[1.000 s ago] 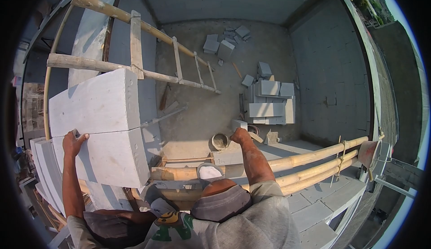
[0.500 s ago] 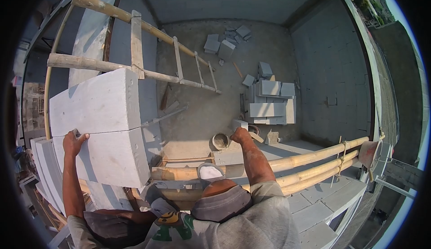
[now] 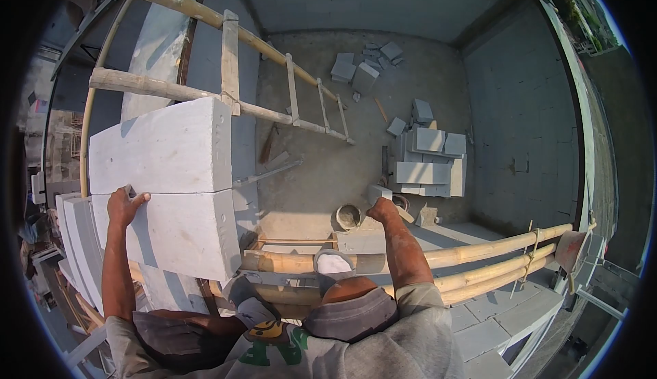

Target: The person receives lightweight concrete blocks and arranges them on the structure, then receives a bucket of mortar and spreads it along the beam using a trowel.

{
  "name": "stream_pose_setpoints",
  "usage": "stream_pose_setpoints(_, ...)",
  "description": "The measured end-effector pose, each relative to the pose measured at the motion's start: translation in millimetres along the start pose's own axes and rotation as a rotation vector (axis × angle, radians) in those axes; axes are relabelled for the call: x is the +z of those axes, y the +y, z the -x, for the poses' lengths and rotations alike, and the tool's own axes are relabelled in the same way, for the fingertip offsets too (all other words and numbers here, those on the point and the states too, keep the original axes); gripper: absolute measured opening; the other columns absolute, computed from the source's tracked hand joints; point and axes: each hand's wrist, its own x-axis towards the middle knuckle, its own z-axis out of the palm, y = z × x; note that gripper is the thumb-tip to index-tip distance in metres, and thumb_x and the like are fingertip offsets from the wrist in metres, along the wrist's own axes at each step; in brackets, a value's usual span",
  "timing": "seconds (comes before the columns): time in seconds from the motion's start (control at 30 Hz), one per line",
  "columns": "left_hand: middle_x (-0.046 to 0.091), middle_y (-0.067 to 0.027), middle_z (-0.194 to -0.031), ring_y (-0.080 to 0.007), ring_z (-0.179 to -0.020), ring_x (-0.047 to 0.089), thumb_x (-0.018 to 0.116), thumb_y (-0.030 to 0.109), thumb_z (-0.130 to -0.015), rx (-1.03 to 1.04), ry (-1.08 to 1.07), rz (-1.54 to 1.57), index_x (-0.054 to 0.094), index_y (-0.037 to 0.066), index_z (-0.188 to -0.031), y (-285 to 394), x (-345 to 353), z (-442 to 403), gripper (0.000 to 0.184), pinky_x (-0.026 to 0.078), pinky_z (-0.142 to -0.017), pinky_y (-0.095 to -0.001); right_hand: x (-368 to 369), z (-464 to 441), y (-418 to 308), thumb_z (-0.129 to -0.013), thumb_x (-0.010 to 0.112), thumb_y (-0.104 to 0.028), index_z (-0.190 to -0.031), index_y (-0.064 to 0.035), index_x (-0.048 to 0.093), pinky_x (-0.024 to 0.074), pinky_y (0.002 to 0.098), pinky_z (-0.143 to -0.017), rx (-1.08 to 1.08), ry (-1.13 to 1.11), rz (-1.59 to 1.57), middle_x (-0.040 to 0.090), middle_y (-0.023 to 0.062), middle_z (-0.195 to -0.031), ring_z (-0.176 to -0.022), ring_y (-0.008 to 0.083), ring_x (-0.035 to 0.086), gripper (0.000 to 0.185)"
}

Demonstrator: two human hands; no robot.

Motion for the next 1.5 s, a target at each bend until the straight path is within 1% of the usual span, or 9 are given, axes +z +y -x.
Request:
stream_pose_setpoints(0.13,0.064,-0.0194,-0.074,-0.0322,-0.07,0.064,0.073,0.061,-0.063,0.026,0.006,0.047,0.062,-0.003,-0.078,-5.9,5.8,-4.0,0.066,0.05,-0.064,-0.0399,21.1,-19.3,15.7,-0.065,0.07,-0.036,-0.098,-0.0062,0.067,0.0511,0.0388,-0.082,0.021,-0.014,0.018,0.066,0.0202,-0.099,-0.096,0.0345,0.062,0.045)
stream_pose_setpoints(0.17,0.064,-0.0184,-0.073,-0.0316,-0.07,0.064,0.073,0.062,-0.061,0.012,-0.006,0.076,0.062,-0.002,-0.077,-9.8,7.2,-3.9,0.068,0.05,-0.064,-0.0398,37.9,-35.8,31.4,-0.066,0.069,-0.038,-0.099,0.0,0.066,0.0509,0.0398,-0.084,-0.022,0.006,0.003,0.065,0.0232,-0.101,-0.097,0.0348,0.063,0.051)
stream_pose_setpoints(0.2,0.065,-0.0183,-0.075,-0.0315,-0.072,0.065,0.073,0.063,-0.06,-0.013,0.001,0.058,0.063,-0.002,-0.077,-9.7,6.3,-3.6,0.068,0.05,-0.064,-0.0399,28.9,-33.9,24.3,-0.066,0.07,-0.038,-0.104,-0.0021,0.064,0.0499,0.0386,-0.087,-0.104,-0.042,0.05,0.065,0.0222,-0.104,-0.101,0.0333,0.062,0.053)
stream_pose_setpoints(0.23,0.066,-0.0182,-0.076,-0.0315,-0.075,0.065,0.073,0.064,-0.059,-0.035,-0.018,0.038,0.065,0.0,-0.078,-5.3,-0.9,-1.1,0.067,0.05,-0.067,-0.0398,21.4,-26.1,20.8,-0.064,0.072,-0.038,-0.107,-0.0028,0.063,0.0486,0.0378,-0.09,-0.088,-0.043,-0.069,0.064,0.021,-0.107,-0.105,0.0317,0.061,0.056)
stream_pose_setpoints(0.5,0.067,-0.0155,-0.08,-0.0292,-0.08,0.065,0.072,0.067,-0.06,-0.034,-0.036,0.023,0.066,0.002,-0.083,-12.4,7.1,-2.8,0.069,0.051,-0.071,-0.0374,23.6,-42.3,18.7,-0.063,0.074,-0.039,-0.109,0.0004,0.062,0.0478,0.0385,-0.091,0.093,-0.112,0.0,0.062,0.0236,-0.111,-0.107,0.0335,0.059,0.062)
stream_pose_setpoints(0.57,0.067,-0.0151,-0.08,-0.0291,-0.08,0.065,0.071,0.067,-0.06,-0.043,-0.062,0.038,0.066,0.002,-0.083,-11.1,3.6,-1.7,0.069,0.051,-0.071,-0.0374,44.5,-52.8,31.5,-0.058,0.082,-0.038,-0.096,-0.0001,0.067,0.052,0.039,-0.078,-0.07,0.119,-0.018,0.067,0.0213,-0.098,-0.093,0.0331,0.065,0.055)
stream_pose_setpoints(0.9,0.067,-0.0163,-0.086,-0.03,-0.086,0.065,0.063,0.073,-0.064,-0.015,-0.06,0.017,0.064,0.0,-0.091,-12.5,3.9,4.5,0.078,0.05,-0.075,-0.0383,19.0,-30.1,3.4,-0.057,0.078,-0.036,-0.094,0.0034,0.068,0.0521,0.0379,-0.081,-0.069,0.042,-0.069,0.066,0.0232,-0.097,-0.095,0.0338,0.065,0.055)
stream_pose_setpoints(1.07,0.067,-0.0165,-0.087,-0.0298,-0.087,0.065,0.062,0.073,-0.065,-0.003,-0.088,0.036,0.064,0.0,-0.092,-16.0,9.6,1.3,0.078,0.05,-0.075,-0.0384,-0.5,-14.5,-15.9,-0.058,0.076,-0.042,-0.105,0.0014,0.066,0.0486,0.0367,-0.09,-0.036,-0.049,-0.018,0.064,0.0225,-0.107,-0.104,0.032,0.061,0.064)
stream_pose_setpoints(1.5,0.067,-0.0171,-0.088,-0.0299,-0.088,0.065,0.062,0.074,-0.065,-0.014,-0.073,0.01,0.063,-0.002,-0.097,-12.8,6.2,5.7,0.082,0.051,-0.076,-0.0382,6.1,-16.5,-8.6,-0.06,0.077,-0.042,-0.108,0.0006,0.064,0.0485,0.0364,-0.09,-0.026,-0.047,0.0,0.063,0.0221,-0.11,-0.105,0.0318,0.061,0.065)
